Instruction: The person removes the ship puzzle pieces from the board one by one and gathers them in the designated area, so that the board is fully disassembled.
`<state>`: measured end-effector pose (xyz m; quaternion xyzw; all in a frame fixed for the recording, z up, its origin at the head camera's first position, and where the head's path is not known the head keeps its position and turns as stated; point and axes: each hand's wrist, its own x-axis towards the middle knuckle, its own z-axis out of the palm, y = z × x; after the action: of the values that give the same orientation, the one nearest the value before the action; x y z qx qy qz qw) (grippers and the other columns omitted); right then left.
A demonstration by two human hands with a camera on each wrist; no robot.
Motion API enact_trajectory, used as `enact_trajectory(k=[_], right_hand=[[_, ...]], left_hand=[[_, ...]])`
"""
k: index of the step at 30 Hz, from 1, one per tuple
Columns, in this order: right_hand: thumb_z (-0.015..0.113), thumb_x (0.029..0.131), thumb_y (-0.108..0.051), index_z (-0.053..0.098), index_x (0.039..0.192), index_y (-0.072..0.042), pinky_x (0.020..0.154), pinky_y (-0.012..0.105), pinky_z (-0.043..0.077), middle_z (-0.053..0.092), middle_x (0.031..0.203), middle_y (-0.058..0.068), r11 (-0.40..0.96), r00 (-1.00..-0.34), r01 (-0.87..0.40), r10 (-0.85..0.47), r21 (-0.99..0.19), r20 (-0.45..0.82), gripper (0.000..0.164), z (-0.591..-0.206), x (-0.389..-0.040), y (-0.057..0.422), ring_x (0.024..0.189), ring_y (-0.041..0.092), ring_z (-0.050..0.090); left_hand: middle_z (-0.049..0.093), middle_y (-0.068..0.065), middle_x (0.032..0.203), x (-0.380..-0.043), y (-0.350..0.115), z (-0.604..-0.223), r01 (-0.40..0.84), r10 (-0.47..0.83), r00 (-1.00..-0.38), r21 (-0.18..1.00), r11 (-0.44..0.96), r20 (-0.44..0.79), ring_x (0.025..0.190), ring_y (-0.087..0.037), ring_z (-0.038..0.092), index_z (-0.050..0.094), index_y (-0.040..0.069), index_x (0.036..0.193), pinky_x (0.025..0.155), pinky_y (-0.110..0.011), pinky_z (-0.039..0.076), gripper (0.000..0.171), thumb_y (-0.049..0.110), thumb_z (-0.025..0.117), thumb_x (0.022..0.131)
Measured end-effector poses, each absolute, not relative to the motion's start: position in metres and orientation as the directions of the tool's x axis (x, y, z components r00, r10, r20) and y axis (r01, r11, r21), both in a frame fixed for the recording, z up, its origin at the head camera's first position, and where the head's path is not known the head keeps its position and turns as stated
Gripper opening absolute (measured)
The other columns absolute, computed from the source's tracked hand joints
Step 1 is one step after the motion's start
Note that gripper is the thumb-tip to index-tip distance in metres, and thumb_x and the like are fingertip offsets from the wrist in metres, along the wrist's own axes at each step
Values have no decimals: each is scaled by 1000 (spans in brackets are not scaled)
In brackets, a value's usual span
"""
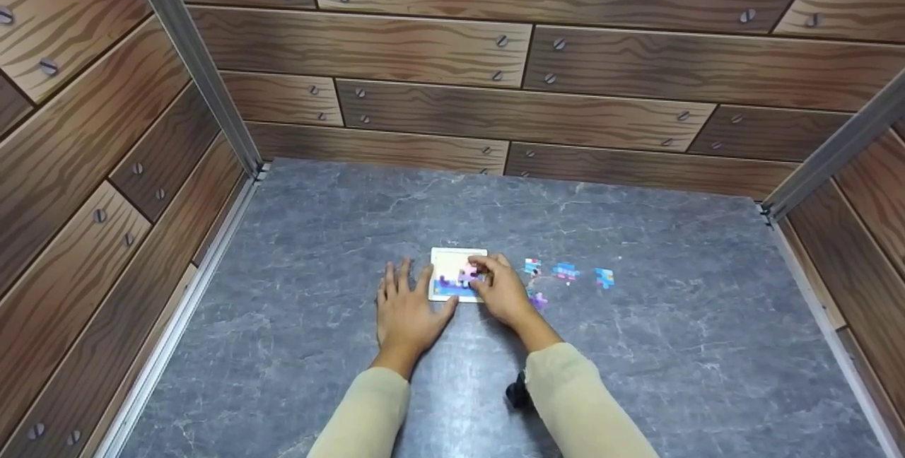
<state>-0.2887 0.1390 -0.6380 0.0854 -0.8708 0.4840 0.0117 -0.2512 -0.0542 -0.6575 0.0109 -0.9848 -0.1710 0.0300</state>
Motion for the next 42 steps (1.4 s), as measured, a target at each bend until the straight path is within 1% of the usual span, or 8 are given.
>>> enact_trajectory(k=[5, 9, 15, 21, 26, 30, 35, 42], right_hand=[[75, 93, 7, 73, 132, 0, 71, 18, 45, 66, 114, 14, 524, -985, -163, -142, -836, 102, 40, -635, -284, 146, 80, 9, 53], [75, 95, 6, 73, 135, -1, 69, 17, 46, 64, 113, 13, 531, -986, -150, -137, -834, 91, 41, -629, -278, 154, 78, 8, 53], [76, 95, 6, 72, 137, -2, 64, 17, 47, 67, 121, 13, 540, -986, -154, -143, -827, 90, 43, -620, -270, 172, 77, 7, 56], [76, 96, 4, 72, 140, -5, 64, 17, 48, 66, 126, 10, 570, -990, -123, -130, -812, 58, 45, -616, -263, 191, 76, 7, 56], [75, 97, 2, 70, 143, -7, 63, 18, 48, 65, 131, 11, 583, -990, -117, -134, -804, 47, 47, -616, -257, 204, 75, 6, 55], [75, 97, 3, 68, 145, -7, 63, 17, 48, 65, 129, 11, 571, -989, -123, -137, -812, 53, 49, -617, -252, 214, 74, 5, 54], [76, 95, 6, 70, 142, -6, 61, 16, 49, 65, 125, 13, 549, -991, -126, -101, -827, 84, 48, -622, -244, 228, 73, 4, 53], [75, 95, 7, 71, 141, -5, 60, 16, 47, 65, 126, 17, 538, -993, -116, -50, -835, 107, 47, -626, -236, 251, 71, 2, 51]], left_hand=[[32, -14, 178, -250, -51, -658, -5, -27, -998, 348, 938, 59, 168, -47, 20, 49, 33, 163, 134, -66, 23, 86, 85, 52, 94], [30, -13, 179, -250, -50, -659, -11, -26, -999, 342, 939, 37, 169, -46, 18, 47, 34, 164, 135, -65, 21, 87, 86, 50, 94], [31, -14, 179, -250, -52, -659, -11, -27, -999, 336, 942, 43, 169, -47, 18, 47, 34, 164, 135, -65, 22, 87, 85, 52, 94], [29, -13, 179, -250, -54, -659, -13, -29, -999, 347, 938, 42, 169, -46, 17, 47, 34, 164, 135, -65, 22, 86, 84, 53, 94], [29, -13, 180, -250, -54, -659, -13, -28, -999, 348, 937, 37, 169, -46, 17, 47, 35, 164, 136, -64, 21, 87, 85, 52, 94], [29, -13, 180, -249, -55, -658, -13, -29, -999, 352, 936, 40, 169, -46, 17, 47, 35, 164, 136, -64, 21, 87, 85, 53, 93], [31, -14, 179, -249, -55, -658, -9, -30, -998, 348, 938, 54, 169, -47, 19, 48, 34, 163, 135, -65, 23, 86, 84, 54, 93], [29, -13, 180, -249, -56, -658, -12, -30, -999, 349, 937, 45, 169, -46, 17, 47, 34, 164, 135, -65, 22, 87, 84, 53, 94]])
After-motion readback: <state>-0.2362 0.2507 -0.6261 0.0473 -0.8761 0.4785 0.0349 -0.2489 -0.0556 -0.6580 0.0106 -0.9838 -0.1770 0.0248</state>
